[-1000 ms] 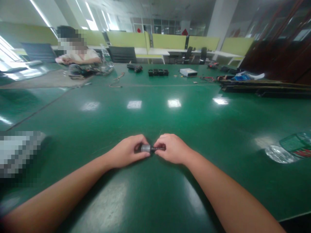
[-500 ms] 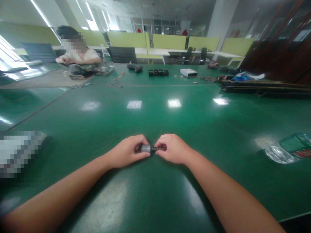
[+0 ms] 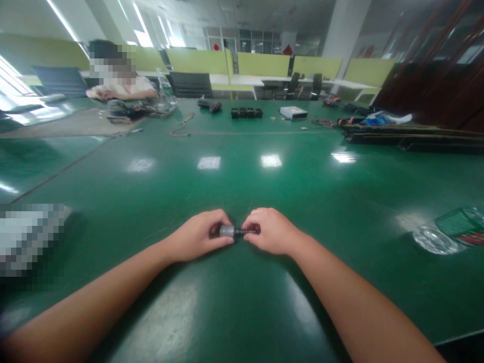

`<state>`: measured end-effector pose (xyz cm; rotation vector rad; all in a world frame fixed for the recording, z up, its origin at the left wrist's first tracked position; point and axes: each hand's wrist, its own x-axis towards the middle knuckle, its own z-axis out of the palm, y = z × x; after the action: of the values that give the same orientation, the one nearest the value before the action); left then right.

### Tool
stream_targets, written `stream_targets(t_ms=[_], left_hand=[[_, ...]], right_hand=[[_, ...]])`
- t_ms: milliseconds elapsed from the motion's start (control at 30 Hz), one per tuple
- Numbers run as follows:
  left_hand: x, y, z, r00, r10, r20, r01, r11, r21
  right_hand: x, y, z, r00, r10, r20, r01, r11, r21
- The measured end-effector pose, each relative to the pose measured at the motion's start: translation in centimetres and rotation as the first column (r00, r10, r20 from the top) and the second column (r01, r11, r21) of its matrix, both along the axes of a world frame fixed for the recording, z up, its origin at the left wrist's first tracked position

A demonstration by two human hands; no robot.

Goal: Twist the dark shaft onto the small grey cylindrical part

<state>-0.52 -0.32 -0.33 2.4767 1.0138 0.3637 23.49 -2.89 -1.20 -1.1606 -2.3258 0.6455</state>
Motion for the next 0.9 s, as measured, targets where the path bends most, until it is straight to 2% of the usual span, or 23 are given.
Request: stream_targets(t_ms=[533,900], left_hand=[[-0.07,0.0,-0.04,1.0,-0.001,0.01,0.001,1.0,0.003],[-0.1,0.02,-0.06,1.0,0.011,0.013,-0.01,1.0,-0.001]], right_hand=[[0.47,-0.1,0.5,0.998,0.001,0.064,-0.003,0.999,0.037],[0.67,-0.2,0.56,0.998,-0.021,0.064,0.021,1.0,0.009]])
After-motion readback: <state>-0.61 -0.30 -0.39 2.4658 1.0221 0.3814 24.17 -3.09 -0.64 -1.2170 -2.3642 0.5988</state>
